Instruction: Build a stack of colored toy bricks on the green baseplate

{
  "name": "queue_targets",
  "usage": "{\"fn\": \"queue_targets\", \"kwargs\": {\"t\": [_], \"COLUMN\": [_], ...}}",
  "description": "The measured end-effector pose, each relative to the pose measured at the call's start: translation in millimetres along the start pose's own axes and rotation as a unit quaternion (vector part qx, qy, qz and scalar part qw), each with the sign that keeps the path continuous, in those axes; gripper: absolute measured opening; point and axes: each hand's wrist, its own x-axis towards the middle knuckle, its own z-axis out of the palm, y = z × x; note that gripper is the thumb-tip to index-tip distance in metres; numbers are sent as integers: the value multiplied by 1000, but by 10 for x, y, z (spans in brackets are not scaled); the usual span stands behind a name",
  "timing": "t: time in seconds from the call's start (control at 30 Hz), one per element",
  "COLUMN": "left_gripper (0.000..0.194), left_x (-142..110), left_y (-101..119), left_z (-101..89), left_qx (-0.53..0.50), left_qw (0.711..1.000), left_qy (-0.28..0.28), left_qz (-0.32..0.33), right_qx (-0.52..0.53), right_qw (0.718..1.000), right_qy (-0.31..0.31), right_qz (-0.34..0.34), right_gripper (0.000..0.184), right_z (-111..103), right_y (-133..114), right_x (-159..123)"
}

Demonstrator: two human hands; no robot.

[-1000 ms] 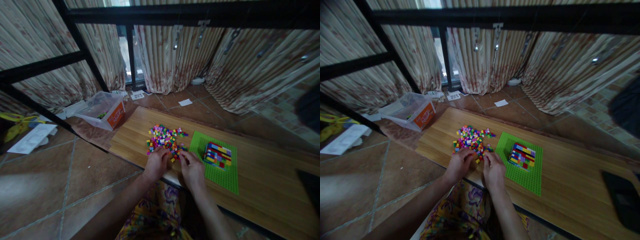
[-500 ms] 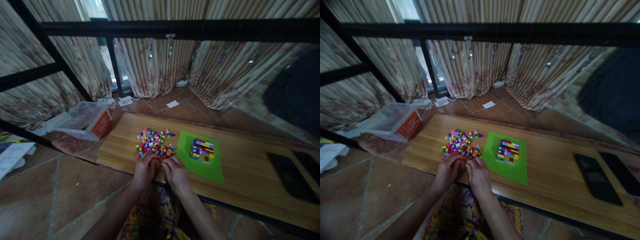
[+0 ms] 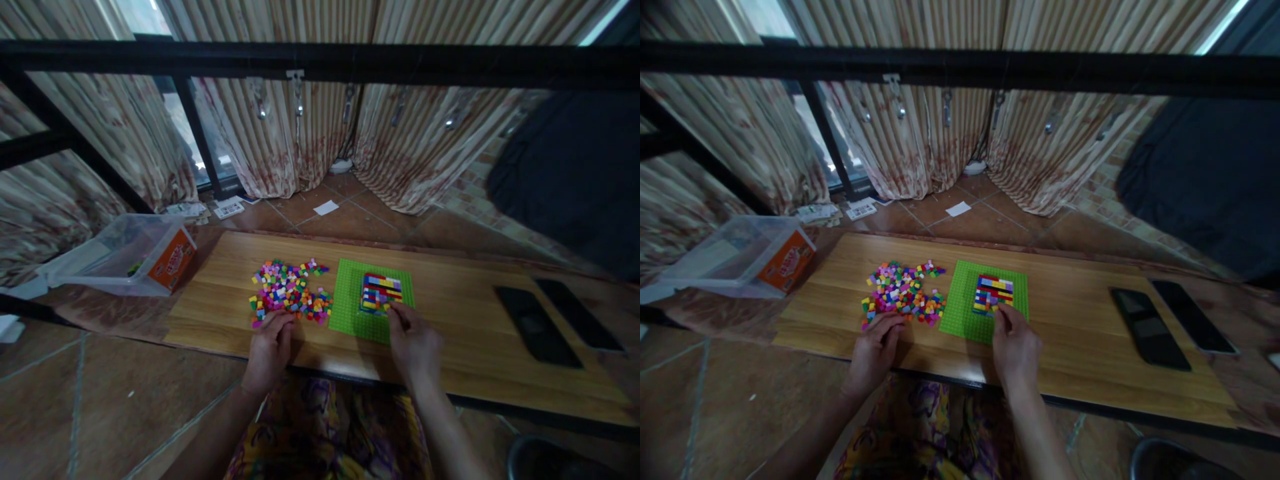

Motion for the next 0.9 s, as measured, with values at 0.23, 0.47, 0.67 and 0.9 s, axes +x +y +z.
{"fn": "queue_targets", "kwargs": {"t": [0.23,0.47,0.67,0.9], "left_gripper": [19,20,20,20], "left_x": [-9,-7,-16,-12], "left_y": [-23,11,27,46], "left_z": [13,-7,2,0], "left_qx": [4,-5,-8,-16], "left_qw": [1000,1000,1000,1000], "left_qy": [0,-3,-3,-7], "left_qz": [0,4,-1,-10], "right_qx": [-85,-55,-38,-40], "right_qw": [995,995,995,995], "right_qy": [21,16,-4,2], "right_qz": [-53,-79,-92,-87], "right_gripper": [44,44,40,36], "right_z": [97,138,82,34], "right_y": [-69,-71,30,67], "right_x": [7,16,19,14]}}
